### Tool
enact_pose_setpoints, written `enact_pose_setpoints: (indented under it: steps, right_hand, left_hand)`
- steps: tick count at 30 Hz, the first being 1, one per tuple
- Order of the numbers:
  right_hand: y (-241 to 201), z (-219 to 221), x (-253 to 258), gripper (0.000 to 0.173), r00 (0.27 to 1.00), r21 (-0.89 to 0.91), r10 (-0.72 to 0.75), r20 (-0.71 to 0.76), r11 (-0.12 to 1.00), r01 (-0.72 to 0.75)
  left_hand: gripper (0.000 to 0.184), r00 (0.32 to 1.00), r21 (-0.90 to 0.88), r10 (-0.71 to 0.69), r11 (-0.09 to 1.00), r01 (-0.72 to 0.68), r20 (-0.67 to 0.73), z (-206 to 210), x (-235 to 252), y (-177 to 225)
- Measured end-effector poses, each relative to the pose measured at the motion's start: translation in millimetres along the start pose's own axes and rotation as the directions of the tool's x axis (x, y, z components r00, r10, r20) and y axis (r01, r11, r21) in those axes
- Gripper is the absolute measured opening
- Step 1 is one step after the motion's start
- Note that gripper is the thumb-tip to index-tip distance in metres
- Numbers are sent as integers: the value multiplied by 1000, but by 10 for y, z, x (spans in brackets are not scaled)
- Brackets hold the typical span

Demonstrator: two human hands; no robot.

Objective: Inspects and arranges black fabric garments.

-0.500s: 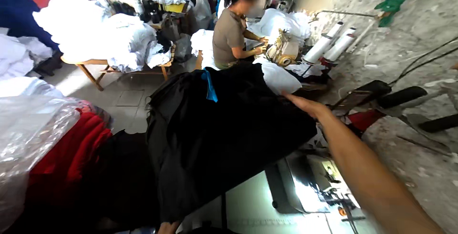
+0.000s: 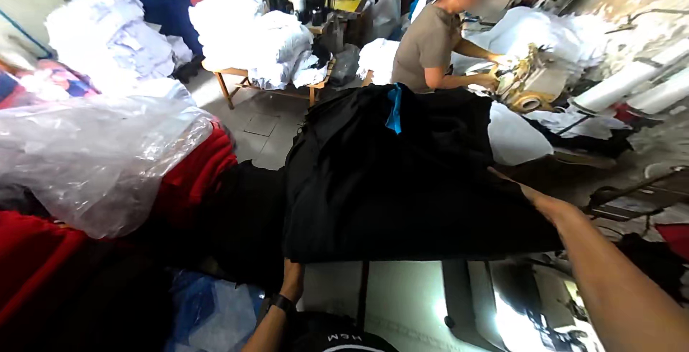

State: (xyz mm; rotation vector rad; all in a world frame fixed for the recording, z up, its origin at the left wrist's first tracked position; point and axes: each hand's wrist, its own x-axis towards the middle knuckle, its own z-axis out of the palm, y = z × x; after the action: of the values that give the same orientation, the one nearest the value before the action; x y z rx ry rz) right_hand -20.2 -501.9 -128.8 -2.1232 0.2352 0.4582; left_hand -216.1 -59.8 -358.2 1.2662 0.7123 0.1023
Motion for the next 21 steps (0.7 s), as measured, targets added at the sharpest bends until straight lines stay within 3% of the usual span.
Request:
enact_pose_setpoints:
  steps: [6,13,16,21]
  right_hand:
    - [317,138,-84,55,1000,88,-12,-7,996,13]
    - [561,542,-541,58,982,222,74,-172,974,-35]
    - [764,779,-725,63,970,254,95,-226,966,-35]
    - [527,1035,-1017,61,954,230,156,-256,968,-96]
  left_hand:
    - [39,999,-23,5,1000,-6,-46,9,321,272]
    - [30,996,20,82,996,-82,-31,-54,715,523]
    - [40,991,104,133,986,-131,-8,-109,1001,622]
    - [50,982,150,184,971,-186,29,-18,1284,725]
